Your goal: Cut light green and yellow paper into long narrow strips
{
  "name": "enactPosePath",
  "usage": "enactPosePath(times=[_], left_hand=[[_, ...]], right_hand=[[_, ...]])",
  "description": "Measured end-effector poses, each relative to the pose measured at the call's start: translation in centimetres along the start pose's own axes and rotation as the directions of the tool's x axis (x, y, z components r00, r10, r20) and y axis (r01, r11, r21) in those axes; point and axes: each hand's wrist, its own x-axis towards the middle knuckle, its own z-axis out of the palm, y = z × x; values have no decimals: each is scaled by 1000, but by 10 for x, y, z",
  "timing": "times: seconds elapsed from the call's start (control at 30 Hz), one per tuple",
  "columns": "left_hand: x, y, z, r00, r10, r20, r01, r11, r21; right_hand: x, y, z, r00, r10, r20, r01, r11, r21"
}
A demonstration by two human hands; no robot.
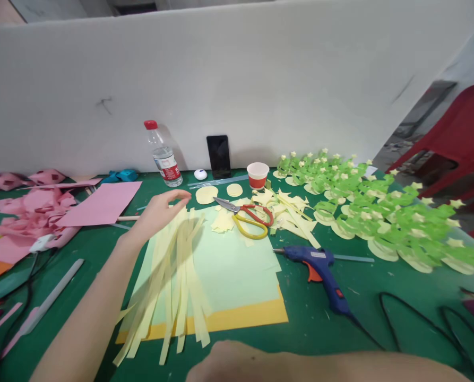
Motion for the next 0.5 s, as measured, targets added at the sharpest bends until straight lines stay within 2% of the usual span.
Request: enactPosePath(times=[0.07, 0.1, 0.17, 0.2, 0.27, 0.33, 0.37, 0.43, 0.5], left_hand=[[-17, 31, 0, 984, 124, 131, -127, 992, 19], [-27, 45, 2, 962, 181, 204, -191, 981, 28], [-47, 64, 13, 899, 264, 349, -300, 952, 53], [-58, 69, 22, 873, 285, 395, -341, 937, 78], [-76, 73, 41, 826, 306, 474, -409, 903, 129], [-90, 68, 61, 827, 296, 478, -435, 876, 210], [-96, 64, 69, 833, 287, 472, -438, 865, 247], [-102, 55, 81, 844, 270, 464, -437, 847, 303], [-104, 47, 86, 852, 260, 455, -437, 831, 345]], right_hand=[[-18, 11, -7, 982, 71, -173, -105, 976, -193], [-24, 19, -10, 955, 107, -278, -180, 950, -255], [-36, 42, -17, 865, 203, -459, -354, 895, -271], [-42, 55, -21, 805, 240, -543, -435, 861, -264], [-56, 81, -27, 649, 318, -691, -601, 772, -209], [-68, 105, -31, 500, 381, -777, -719, 684, -128], [-73, 114, -32, 447, 404, -798, -754, 651, -92], [-78, 127, -32, 389, 431, -814, -782, 622, -44], [-78, 132, -31, 382, 440, -813, -774, 633, -21]])
